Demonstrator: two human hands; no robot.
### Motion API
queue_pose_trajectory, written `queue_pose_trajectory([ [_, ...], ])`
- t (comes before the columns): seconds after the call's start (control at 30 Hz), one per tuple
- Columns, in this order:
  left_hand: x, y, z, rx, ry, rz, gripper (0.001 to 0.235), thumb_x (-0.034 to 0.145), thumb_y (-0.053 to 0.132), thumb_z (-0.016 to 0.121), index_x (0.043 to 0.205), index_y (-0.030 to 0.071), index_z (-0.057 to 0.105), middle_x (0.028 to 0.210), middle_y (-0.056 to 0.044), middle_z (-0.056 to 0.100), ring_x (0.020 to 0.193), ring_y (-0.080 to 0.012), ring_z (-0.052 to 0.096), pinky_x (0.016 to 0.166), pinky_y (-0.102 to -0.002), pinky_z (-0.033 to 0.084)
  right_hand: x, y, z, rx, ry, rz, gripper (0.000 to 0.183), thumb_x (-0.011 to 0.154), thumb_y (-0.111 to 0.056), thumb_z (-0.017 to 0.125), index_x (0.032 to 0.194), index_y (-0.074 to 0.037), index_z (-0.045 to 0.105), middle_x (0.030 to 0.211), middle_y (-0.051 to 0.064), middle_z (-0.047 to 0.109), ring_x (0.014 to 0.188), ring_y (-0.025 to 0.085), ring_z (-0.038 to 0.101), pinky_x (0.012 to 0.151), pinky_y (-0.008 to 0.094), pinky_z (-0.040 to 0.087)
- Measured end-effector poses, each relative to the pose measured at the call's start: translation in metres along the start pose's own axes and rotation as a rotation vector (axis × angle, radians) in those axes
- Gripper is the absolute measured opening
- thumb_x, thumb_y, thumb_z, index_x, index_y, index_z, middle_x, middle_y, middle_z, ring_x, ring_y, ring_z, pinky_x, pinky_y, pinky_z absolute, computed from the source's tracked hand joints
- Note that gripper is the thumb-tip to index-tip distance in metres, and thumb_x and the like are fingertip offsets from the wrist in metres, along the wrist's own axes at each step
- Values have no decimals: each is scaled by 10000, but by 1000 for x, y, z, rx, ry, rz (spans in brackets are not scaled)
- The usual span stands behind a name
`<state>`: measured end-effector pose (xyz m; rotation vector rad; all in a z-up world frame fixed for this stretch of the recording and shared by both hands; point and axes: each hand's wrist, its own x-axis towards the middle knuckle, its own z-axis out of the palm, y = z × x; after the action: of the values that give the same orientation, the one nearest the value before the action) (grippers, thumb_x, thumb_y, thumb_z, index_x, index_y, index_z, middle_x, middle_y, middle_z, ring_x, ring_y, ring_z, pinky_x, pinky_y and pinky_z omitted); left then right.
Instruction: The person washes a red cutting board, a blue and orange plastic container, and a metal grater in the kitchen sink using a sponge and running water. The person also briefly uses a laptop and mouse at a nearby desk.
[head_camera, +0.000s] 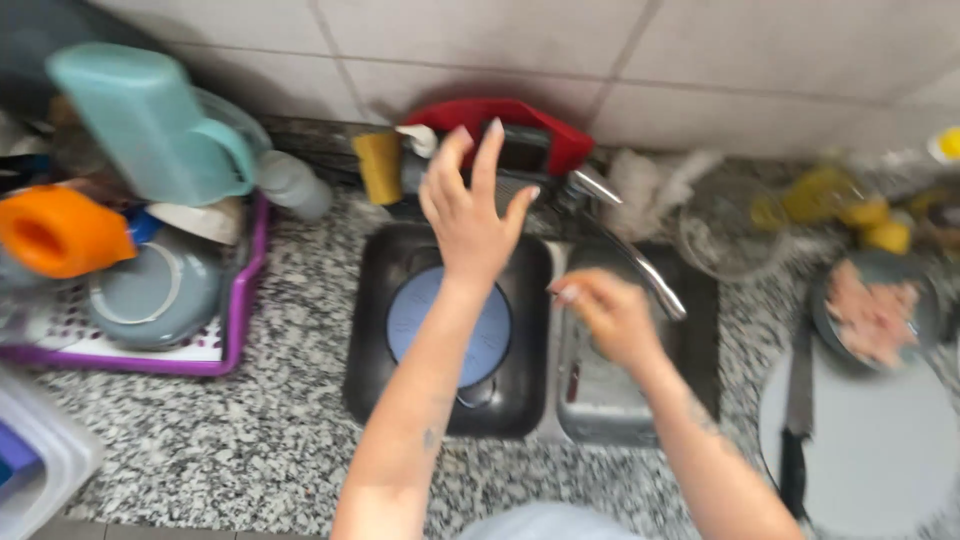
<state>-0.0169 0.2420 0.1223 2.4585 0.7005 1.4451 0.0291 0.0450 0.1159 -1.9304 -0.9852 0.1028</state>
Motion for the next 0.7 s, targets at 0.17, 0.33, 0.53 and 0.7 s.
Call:
queue_pose_trajectory([
  [0.17,15,14,7,-28,-440,-149,838,597,400,903,1240,178,414,1442,-93,251,1109,-370,562,707,-477,506,-110,62,-2,161,-560,884,239,839,-239,602,1014,-106,696,939,43,740,863,136,707,810,272,486],
  [0.33,14,38,1,-154,-490,-263,717,669,310,819,1199,175,355,1376,-93,260,1002,-433,530,648,-510,503,-172,202,8,-356,-399,905,381,798,-149,477,1123,-208,666,1105,102,645,1032,304,600,849,406,461],
  [0.53,21,65,-42,-317,-435,-138,610,654,181,741,1119,75,362,1248,-152,340,1196,-341,405,969,-441,382,-180,312,71,-560,-413,638,417,710,50,418,1058,-61,619,1029,204,589,936,372,562,799,418,484],
  [0.7,11,89,-99,-397,-435,-130,629,657,105,744,1110,71,309,1265,-158,335,1247,-329,378,1052,-428,346,-161,302,83,-764,-399,636,318,746,19,450,1019,-78,581,895,206,607,839,376,607,697,469,529],
])
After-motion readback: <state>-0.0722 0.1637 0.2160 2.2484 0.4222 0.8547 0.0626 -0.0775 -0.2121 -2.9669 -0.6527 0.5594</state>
